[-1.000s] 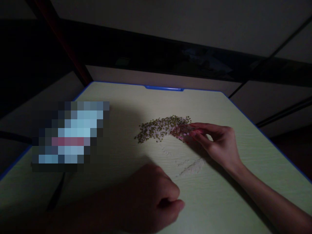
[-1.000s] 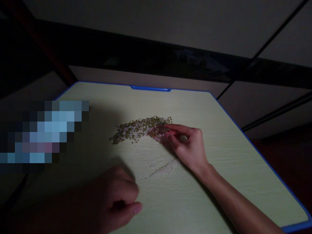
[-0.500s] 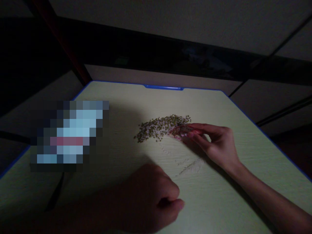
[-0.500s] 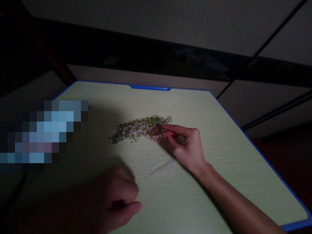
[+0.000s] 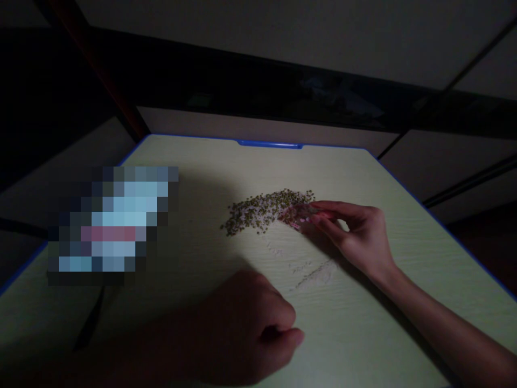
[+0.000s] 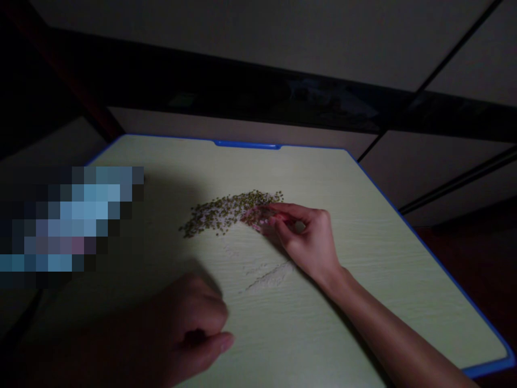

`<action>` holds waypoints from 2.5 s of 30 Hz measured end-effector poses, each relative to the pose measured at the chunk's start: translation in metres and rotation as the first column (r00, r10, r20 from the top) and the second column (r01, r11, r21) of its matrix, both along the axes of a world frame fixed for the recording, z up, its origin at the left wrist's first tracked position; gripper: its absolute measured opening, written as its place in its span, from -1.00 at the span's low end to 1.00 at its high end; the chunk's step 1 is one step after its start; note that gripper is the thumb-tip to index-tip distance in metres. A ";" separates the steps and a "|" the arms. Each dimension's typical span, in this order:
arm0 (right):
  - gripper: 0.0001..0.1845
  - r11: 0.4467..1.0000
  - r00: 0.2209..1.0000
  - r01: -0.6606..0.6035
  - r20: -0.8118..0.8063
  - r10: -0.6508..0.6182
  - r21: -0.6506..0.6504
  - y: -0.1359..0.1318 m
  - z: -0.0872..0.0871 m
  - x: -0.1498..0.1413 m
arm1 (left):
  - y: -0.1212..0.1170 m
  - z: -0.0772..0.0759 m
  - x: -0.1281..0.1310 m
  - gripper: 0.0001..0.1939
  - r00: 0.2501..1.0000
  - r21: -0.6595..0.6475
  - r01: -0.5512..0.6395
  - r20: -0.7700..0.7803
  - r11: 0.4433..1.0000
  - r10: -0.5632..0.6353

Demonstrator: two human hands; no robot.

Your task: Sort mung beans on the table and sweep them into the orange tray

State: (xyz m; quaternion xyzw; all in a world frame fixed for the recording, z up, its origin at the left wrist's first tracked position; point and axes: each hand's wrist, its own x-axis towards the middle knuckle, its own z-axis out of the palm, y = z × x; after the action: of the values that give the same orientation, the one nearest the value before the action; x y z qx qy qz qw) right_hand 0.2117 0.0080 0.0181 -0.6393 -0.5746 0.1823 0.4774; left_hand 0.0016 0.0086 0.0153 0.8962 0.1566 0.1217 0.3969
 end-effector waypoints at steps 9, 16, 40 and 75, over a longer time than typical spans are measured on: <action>-0.77 1.000 1.000 -0.008 -0.003 0.008 0.003 0.004 -0.002 -0.001 | -0.001 0.002 0.002 -0.64 1.000 -0.018 -0.001 0.004 1.000 0.001; -0.76 0.999 1.000 -0.026 -0.006 0.026 0.027 0.006 -0.005 -0.001 | -0.002 0.002 0.000 -0.63 1.000 -0.048 -0.024 0.009 0.999 0.024; -0.78 0.999 1.000 -0.015 -0.015 0.016 0.037 0.004 -0.004 0.000 | -0.001 0.000 0.000 -0.63 1.000 -0.041 -0.015 0.004 0.999 0.016; -0.79 0.992 0.992 -0.124 -0.009 0.125 0.028 0.002 -0.004 -0.003 | 0.000 -0.001 0.001 -0.63 1.000 -0.042 -0.004 0.015 0.999 0.005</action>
State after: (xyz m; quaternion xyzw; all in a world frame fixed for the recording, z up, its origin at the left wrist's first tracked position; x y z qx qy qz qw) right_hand 0.2088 0.0098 0.0143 -0.5946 -0.6131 0.2075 0.4769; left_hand 0.0029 0.0090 0.0144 0.8863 0.1581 0.1260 0.4166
